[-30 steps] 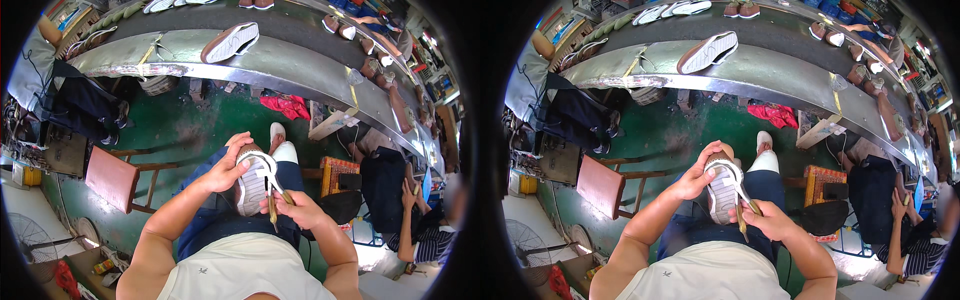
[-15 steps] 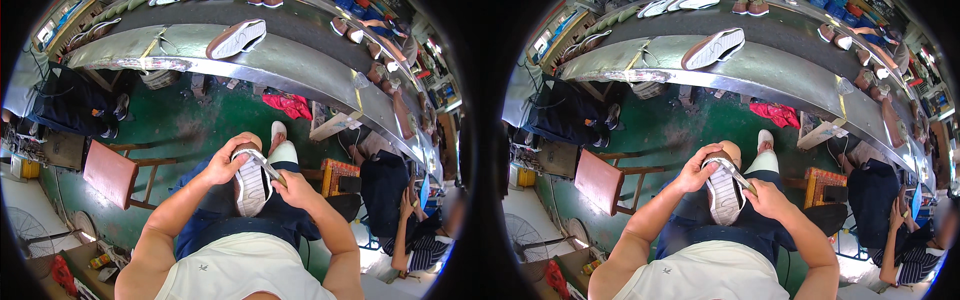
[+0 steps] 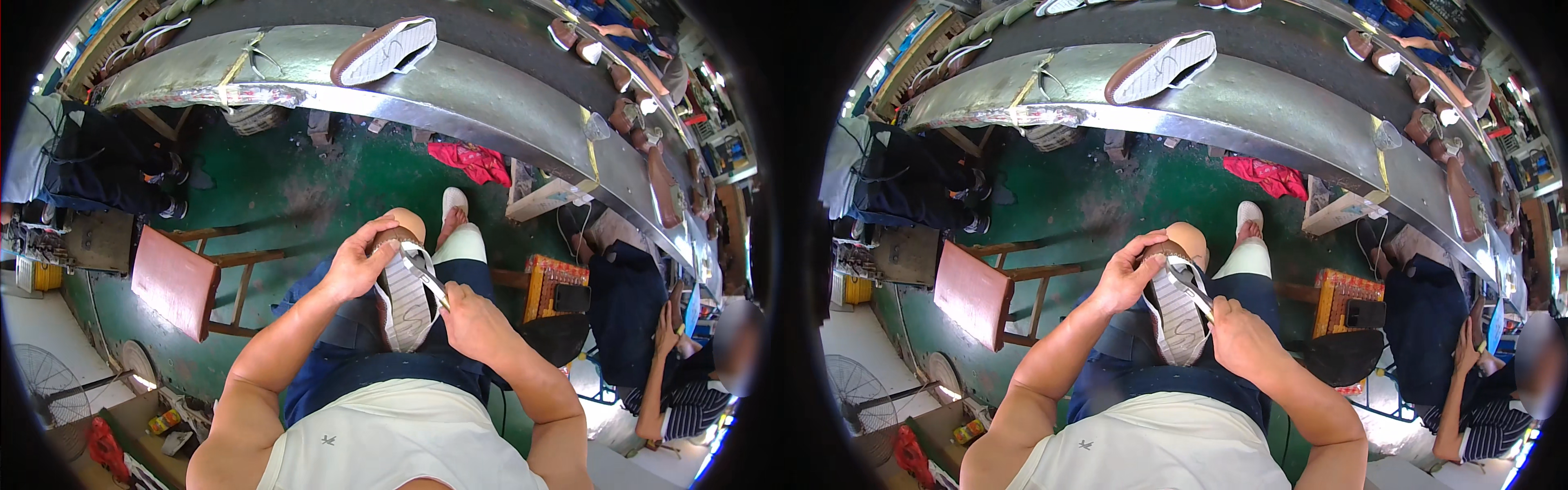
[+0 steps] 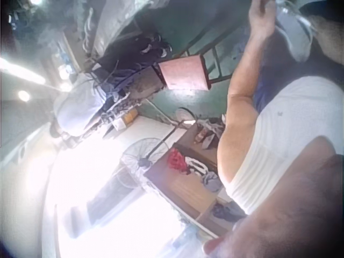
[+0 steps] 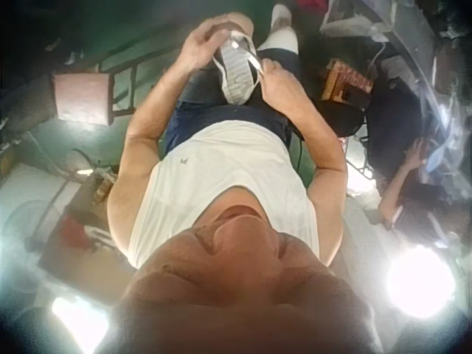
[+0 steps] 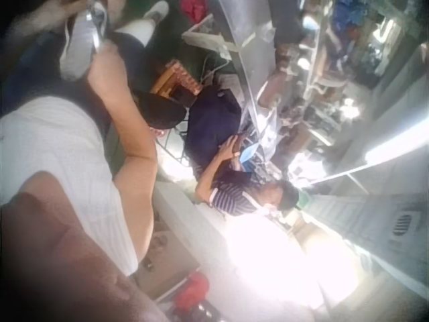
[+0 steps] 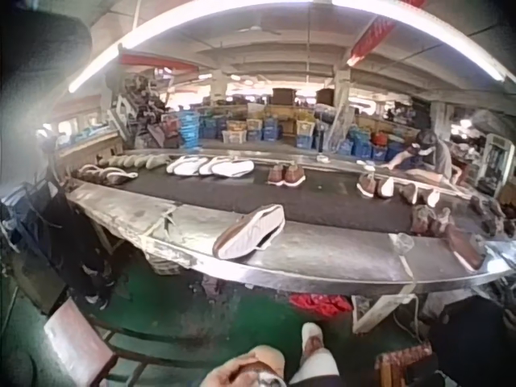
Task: Using a small scraping tool to clean or roughen the edges of shoe soles on a production line.
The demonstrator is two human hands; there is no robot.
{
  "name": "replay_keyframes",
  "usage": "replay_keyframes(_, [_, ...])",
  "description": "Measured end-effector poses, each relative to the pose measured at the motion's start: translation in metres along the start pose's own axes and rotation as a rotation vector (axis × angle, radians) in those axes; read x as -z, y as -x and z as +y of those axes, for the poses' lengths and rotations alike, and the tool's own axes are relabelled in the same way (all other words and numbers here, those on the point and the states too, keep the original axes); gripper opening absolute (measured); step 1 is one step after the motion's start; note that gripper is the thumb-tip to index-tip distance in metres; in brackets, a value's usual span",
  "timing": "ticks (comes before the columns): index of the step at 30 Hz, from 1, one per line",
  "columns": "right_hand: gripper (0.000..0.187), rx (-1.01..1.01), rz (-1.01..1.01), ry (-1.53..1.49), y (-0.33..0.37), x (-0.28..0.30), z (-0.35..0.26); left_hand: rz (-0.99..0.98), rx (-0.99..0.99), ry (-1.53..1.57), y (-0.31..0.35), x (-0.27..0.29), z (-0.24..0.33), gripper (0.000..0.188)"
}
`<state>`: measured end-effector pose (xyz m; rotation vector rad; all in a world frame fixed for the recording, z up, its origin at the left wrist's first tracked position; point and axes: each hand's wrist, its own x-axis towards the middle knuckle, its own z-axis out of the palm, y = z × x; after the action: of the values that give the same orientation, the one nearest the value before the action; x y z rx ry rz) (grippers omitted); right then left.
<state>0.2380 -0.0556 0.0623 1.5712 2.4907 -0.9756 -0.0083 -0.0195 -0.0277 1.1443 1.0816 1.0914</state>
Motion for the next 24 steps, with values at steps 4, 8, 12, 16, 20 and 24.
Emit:
replay_keyframes(4, [0.022,0.072,-0.268,-0.396,-0.009,0.019,0.024,0.013,0.001,-0.023,-0.001,0.006,-0.001,0.04])
replay_keyframes(8, [0.023,0.069,-0.038,-0.65,0.0,0.027,-0.001,-0.016,-0.004,-0.027,-0.001,0.007,0.01,0.042])
replay_keyframes(12, [0.035,0.112,0.056,-0.179,-0.04,0.004,-0.005,-0.059,0.028,0.007,-0.002,0.01,0.009,0.046])
replay_keyframes(16, [0.039,0.164,0.078,-0.371,-0.043,0.027,-0.019,-0.084,0.093,0.051,-0.003,0.017,0.006,0.051])
replay_keyframes(20, [0.038,0.017,-0.06,-0.149,-0.056,0.013,-0.014,-0.069,0.104,0.045,-0.003,0.021,-0.001,0.054])
replay_keyframes(24, [0.046,0.08,0.243,-0.374,-0.046,-0.007,0.008,0.001,-0.013,-0.081,0.014,0.016,-0.001,0.055])
